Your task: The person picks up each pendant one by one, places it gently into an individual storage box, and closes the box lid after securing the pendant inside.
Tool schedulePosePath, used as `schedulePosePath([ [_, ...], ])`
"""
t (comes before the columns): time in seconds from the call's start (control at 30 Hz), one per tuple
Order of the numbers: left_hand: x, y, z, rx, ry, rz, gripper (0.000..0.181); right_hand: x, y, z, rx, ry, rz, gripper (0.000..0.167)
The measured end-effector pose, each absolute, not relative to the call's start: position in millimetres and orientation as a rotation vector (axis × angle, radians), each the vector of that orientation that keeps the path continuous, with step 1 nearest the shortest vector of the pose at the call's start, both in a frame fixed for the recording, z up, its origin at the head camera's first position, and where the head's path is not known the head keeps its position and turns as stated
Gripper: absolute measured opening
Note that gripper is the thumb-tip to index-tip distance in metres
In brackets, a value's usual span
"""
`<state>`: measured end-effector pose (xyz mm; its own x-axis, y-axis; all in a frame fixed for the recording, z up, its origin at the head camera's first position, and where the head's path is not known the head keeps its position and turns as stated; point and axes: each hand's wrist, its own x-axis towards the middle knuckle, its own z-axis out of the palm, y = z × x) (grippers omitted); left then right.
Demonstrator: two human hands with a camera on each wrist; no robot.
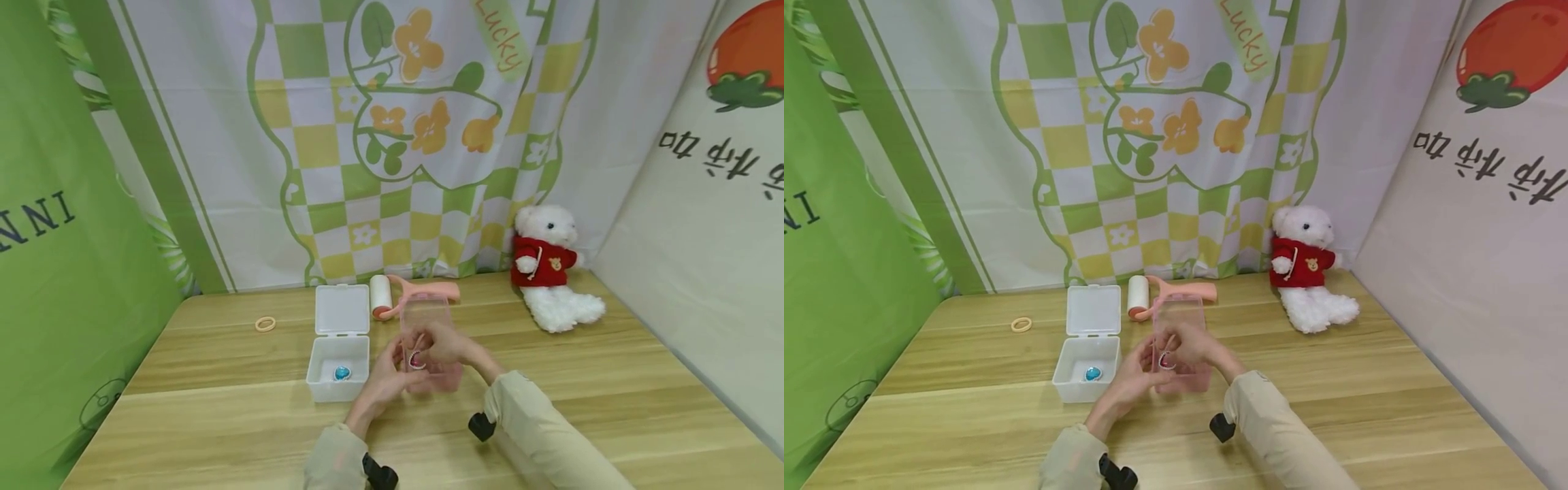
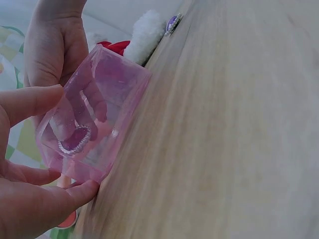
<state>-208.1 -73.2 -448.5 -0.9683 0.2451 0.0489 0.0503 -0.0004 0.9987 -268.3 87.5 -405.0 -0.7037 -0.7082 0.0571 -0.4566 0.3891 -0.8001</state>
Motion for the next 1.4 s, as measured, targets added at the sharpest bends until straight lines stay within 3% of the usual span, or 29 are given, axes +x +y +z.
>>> schedulePosePath([
  [0.57,-208.8,-71.3,-448.1,0.255,2.158,2.101,0.084,-269.0,79.6,-410.3,-1.031,2.489,-0.942,0.022],
  [1.4,-209.2,-72.7,-448.9,0.253,2.178,2.066,0.084,-265.4,78.5,-410.8,-1.107,2.552,-0.913,0.026],
])
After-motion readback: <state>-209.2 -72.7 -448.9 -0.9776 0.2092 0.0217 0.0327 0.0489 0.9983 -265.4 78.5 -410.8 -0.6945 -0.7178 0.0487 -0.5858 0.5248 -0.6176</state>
